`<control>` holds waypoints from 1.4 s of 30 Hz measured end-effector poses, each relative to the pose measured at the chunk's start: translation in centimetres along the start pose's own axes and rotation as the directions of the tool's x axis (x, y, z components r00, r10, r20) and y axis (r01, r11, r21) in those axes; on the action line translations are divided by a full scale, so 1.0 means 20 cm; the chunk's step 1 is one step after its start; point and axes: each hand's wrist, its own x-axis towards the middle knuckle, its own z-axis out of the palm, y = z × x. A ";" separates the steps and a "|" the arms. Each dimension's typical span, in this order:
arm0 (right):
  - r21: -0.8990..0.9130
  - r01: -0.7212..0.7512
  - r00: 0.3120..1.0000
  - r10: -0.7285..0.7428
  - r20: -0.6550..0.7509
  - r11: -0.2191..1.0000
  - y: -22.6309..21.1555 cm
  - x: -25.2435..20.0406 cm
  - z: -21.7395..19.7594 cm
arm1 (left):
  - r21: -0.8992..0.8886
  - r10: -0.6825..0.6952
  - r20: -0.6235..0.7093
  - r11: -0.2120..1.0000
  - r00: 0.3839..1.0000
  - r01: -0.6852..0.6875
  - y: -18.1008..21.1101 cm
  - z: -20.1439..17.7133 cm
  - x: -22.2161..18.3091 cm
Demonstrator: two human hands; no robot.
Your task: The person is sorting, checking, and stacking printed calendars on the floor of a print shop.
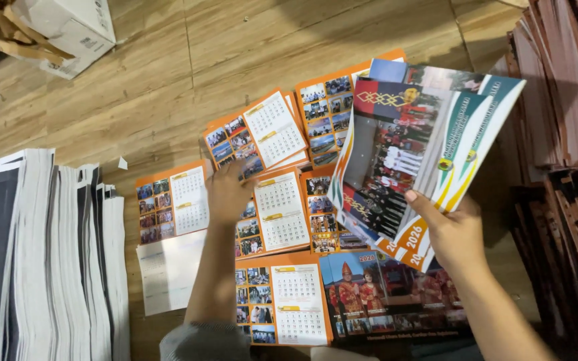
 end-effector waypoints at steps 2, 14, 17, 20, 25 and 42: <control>0.011 0.073 0.997 -0.073 0.003 0.997 -0.02 -0.03 0.02 | -0.035 -0.102 0.009 0.994 0.995 0.102 0.24 -0.05 -0.10; -0.032 -0.220 0.950 0.222 0.220 0.975 0.05 -0.08 0.05 | -0.621 -0.051 -0.024 0.783 0.998 0.025 1.29 -0.21 -0.54; 0.259 -0.186 0.917 0.073 0.393 0.948 0.08 -0.09 0.06 | -0.628 -0.046 0.035 0.776 0.998 0.058 1.30 -0.24 -0.56; 0.246 -0.177 0.913 0.065 0.403 0.953 0.23 -0.08 0.06 | -0.609 -0.027 0.048 0.792 0.998 0.051 1.28 -0.27 -0.57; 0.164 0.167 0.927 -0.212 0.309 0.972 0.28 -0.08 0.04 | -0.841 0.027 -0.044 0.538 0.999 -0.052 1.23 -0.24 -0.59; 0.120 0.073 0.983 -0.091 0.158 0.990 -0.01 -0.02 -0.09 | -0.988 -0.766 0.141 -0.069 0.627 0.138 0.88 -0.13 -0.72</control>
